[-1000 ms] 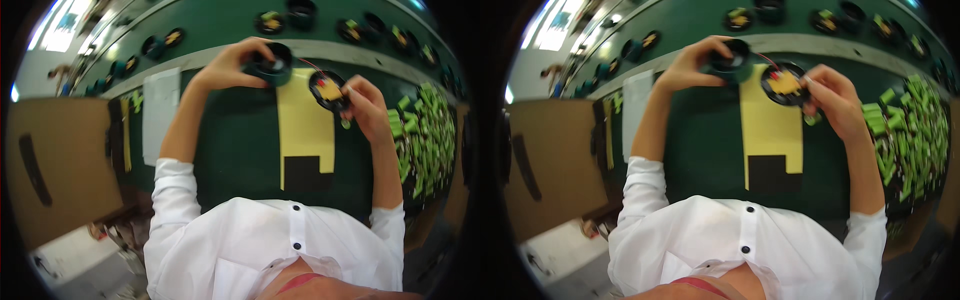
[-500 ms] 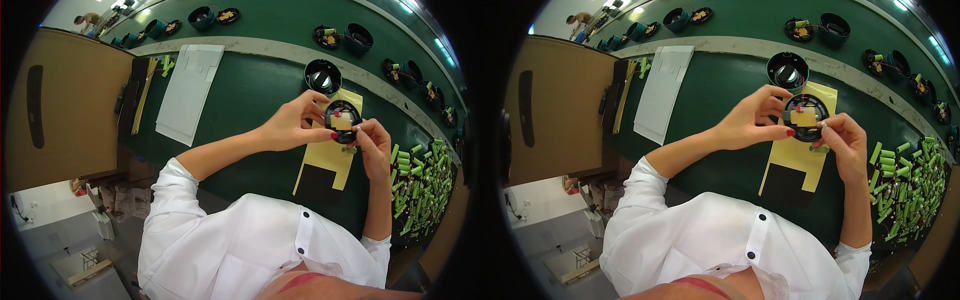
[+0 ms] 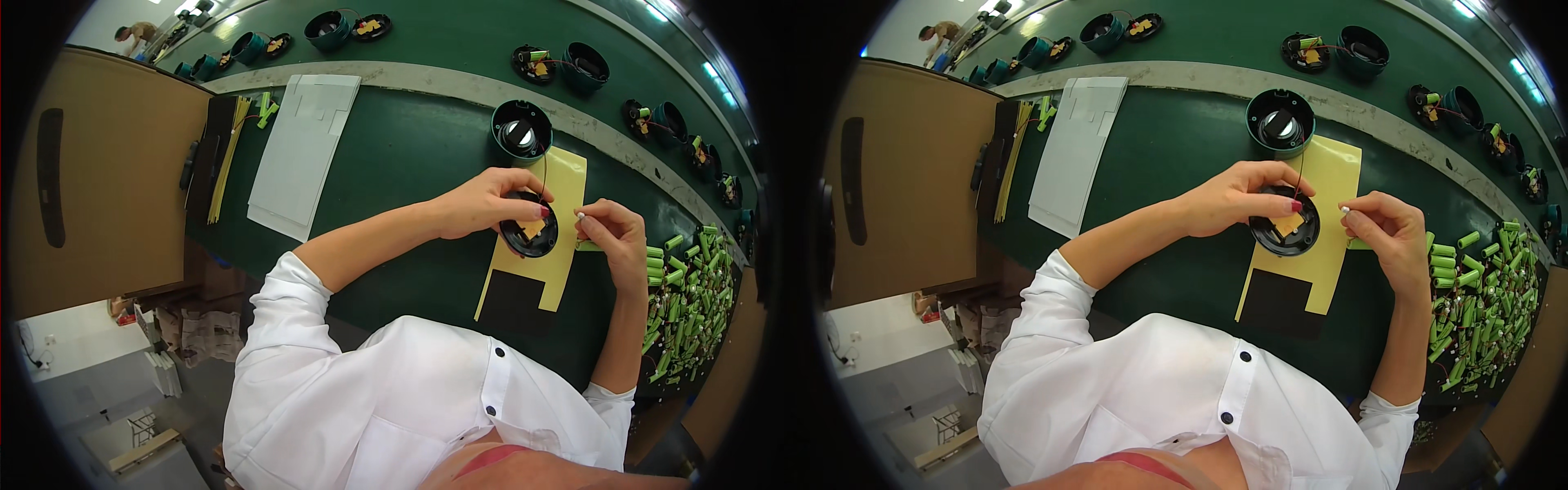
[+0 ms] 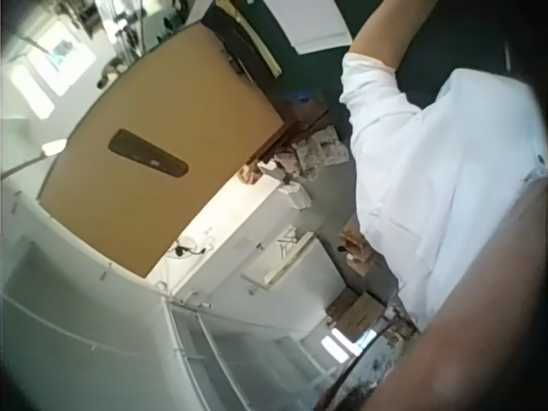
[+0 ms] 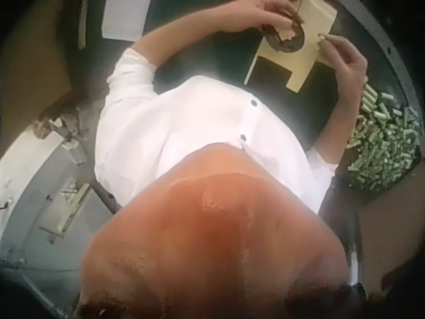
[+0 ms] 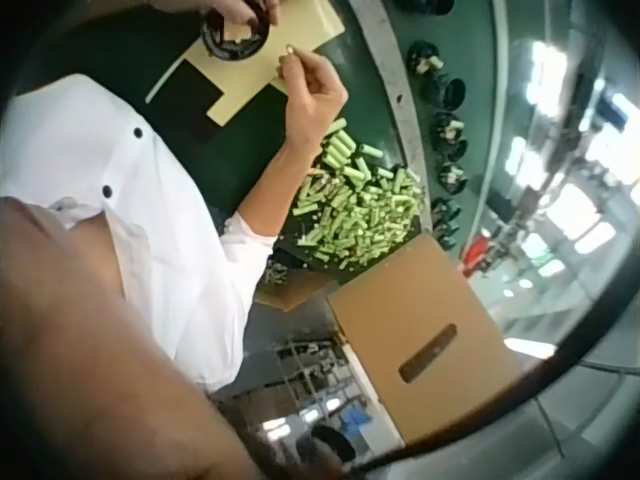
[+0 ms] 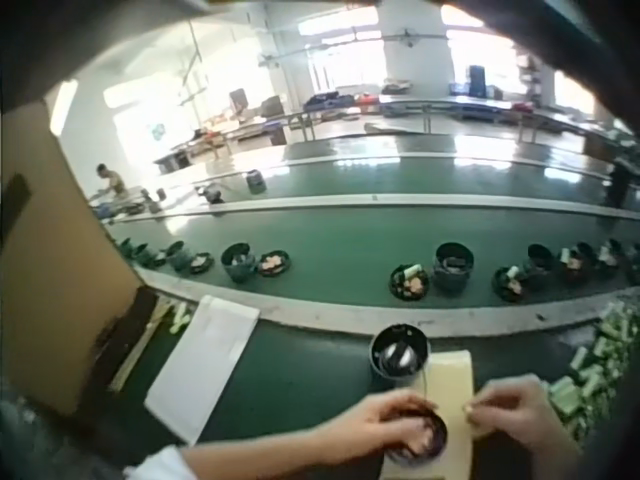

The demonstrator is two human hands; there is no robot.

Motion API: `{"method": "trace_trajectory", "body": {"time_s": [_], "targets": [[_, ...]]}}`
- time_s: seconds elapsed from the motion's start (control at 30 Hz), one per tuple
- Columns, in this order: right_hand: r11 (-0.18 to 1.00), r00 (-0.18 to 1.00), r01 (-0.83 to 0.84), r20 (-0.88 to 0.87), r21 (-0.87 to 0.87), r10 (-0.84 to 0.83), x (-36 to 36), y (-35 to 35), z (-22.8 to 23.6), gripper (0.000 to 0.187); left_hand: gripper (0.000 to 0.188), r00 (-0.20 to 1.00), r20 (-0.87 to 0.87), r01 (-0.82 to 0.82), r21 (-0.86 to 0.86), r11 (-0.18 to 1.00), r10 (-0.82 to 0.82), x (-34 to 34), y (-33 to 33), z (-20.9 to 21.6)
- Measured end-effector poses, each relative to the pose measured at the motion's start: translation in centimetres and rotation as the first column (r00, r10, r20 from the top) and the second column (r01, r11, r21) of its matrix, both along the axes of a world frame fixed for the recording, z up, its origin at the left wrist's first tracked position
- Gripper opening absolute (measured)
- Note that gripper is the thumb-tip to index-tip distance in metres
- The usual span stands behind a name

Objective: The worker is assembling small green cylindrical components into circular black plastic housings on a production line.

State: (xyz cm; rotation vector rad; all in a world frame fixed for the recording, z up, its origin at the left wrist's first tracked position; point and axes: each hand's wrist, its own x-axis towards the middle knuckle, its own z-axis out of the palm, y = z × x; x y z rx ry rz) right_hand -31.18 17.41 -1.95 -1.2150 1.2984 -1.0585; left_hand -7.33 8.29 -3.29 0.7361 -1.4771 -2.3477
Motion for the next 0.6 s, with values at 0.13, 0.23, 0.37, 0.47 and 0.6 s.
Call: {"method": "trace_trajectory", "body": {"time_s": [0.13,0.23,0.37,0.47,0.6], "targets": [[0.998,0.998,0.059,-0.031,0.018,-0.058,0.6,-0.3,0.4,0.009,0.062,0.997,0.042,0.067,-0.224,0.972,-0.059,0.2,0.3,0.5],[0.997,0.996,0.072,-0.052,0.020,-0.071,0.9,-0.7,0.7,0.007,0.071,0.998,0.053,0.037,-0.170,0.985,-0.028,0.3,0.7,0.4],[0.999,0.970,0.031,-0.241,-0.044,-0.040,1.1,-1.4,1.3,0.009,0.067,0.989,0.118,-0.048,-0.327,0.944,0.091,-0.1,0.8,-0.6],[0.967,0.884,0.038,-0.442,-0.250,-0.149,2.5,-1.7,1.1,0.010,0.065,0.993,0.091,-0.037,-0.404,0.914,0.081,0.1,0.9,-1.2],[0.925,0.777,0.026,-0.574,-0.380,-0.258,3.8,-1.2,-0.2,0.006,0.065,0.985,0.081,-0.102,-0.451,0.886,0.155,0.1,1.4,-0.6]]}}
